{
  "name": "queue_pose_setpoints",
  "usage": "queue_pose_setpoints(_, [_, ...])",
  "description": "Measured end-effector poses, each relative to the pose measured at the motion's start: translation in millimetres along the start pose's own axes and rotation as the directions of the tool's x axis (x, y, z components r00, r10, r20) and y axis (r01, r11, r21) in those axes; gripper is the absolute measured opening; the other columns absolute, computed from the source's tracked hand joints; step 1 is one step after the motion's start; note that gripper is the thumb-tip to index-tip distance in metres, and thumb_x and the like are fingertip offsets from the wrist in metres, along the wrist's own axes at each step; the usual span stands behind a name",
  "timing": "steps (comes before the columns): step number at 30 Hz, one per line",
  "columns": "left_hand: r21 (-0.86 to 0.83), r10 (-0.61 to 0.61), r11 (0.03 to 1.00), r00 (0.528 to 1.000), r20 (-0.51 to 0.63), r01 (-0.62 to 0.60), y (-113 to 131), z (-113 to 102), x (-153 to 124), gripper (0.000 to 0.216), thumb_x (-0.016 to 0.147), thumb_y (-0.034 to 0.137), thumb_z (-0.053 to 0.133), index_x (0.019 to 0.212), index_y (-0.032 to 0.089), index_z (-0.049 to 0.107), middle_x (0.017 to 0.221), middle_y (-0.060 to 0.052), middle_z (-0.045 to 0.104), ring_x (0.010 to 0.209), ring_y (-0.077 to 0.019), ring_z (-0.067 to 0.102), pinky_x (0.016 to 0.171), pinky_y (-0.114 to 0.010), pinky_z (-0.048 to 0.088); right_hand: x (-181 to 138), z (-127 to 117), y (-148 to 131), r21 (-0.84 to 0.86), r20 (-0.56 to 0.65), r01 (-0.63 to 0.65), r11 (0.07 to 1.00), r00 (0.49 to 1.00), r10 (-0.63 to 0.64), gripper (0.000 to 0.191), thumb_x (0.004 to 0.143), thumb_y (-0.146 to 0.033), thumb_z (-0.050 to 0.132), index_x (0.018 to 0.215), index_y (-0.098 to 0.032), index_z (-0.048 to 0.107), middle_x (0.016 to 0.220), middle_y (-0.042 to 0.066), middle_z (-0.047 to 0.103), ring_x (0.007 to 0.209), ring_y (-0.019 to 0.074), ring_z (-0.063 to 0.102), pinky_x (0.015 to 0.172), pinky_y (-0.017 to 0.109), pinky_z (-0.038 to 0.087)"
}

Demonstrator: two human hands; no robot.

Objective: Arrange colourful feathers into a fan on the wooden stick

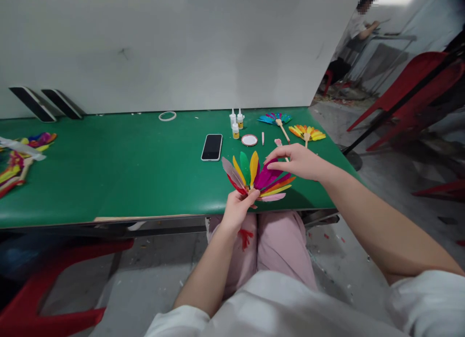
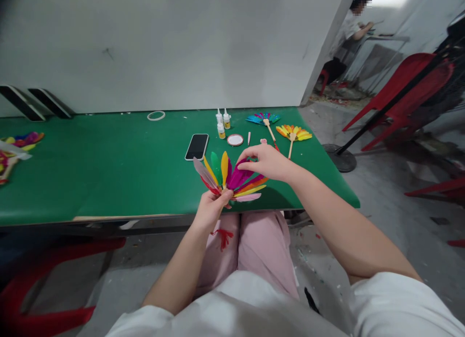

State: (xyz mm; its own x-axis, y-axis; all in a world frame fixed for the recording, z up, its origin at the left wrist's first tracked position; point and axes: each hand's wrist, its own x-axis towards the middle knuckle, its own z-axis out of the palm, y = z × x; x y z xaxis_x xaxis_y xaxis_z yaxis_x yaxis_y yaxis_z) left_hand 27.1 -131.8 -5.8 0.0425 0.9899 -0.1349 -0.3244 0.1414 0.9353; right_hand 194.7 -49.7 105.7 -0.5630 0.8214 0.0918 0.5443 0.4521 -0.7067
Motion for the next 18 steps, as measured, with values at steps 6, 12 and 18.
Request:
queue_pose_setpoints(6, [-0.013,-0.007,1.0,1.0,0.017,0.008,1,1,-1,0.021,0.066,0.032,0.067,0.073,0.012,0.064,0.068,-0.003,0.062,0.063,-0.0123,0.058,0.049,-0.02,0.041,-2,4,-6,0.082,0.014,-0.031,0.996,0.999,0.03,0.018,0.073,-0.032,0.055,0.079,-0.017,0.064,0.07,0.0,0.065,0.064,0.0122,0.059,0.061,0.024,0.046])
queue_pose_setpoints(12, [-0.041,-0.025,0.999,1.0,0.016,0.026,1,2,-2,0.022,0.064,0.033,0.068,0.07,0.013,0.063,0.066,-0.002,0.062,0.061,-0.0116,0.057,0.048,-0.02,0.041,1,9,-6,0.079,0.023,-0.006,0.997,1.0,0.004,0.02,0.076,-0.033,0.052,0.081,-0.017,0.062,0.075,0.001,0.064,0.069,0.0134,0.059,0.062,0.025,0.045])
queue_pose_setpoints(18, [-0.074,-0.083,0.994,0.996,0.013,0.084,3,1,-3,0.029,0.061,0.037,0.069,0.073,0.011,0.063,0.065,-0.003,0.061,0.061,-0.0124,0.057,0.047,-0.019,0.038,4,10,-2,0.035,0.032,-0.021,0.999,0.999,0.02,0.026,0.076,-0.041,0.052,0.082,-0.018,0.063,0.075,0.002,0.065,0.068,0.0146,0.058,0.063,0.027,0.045])
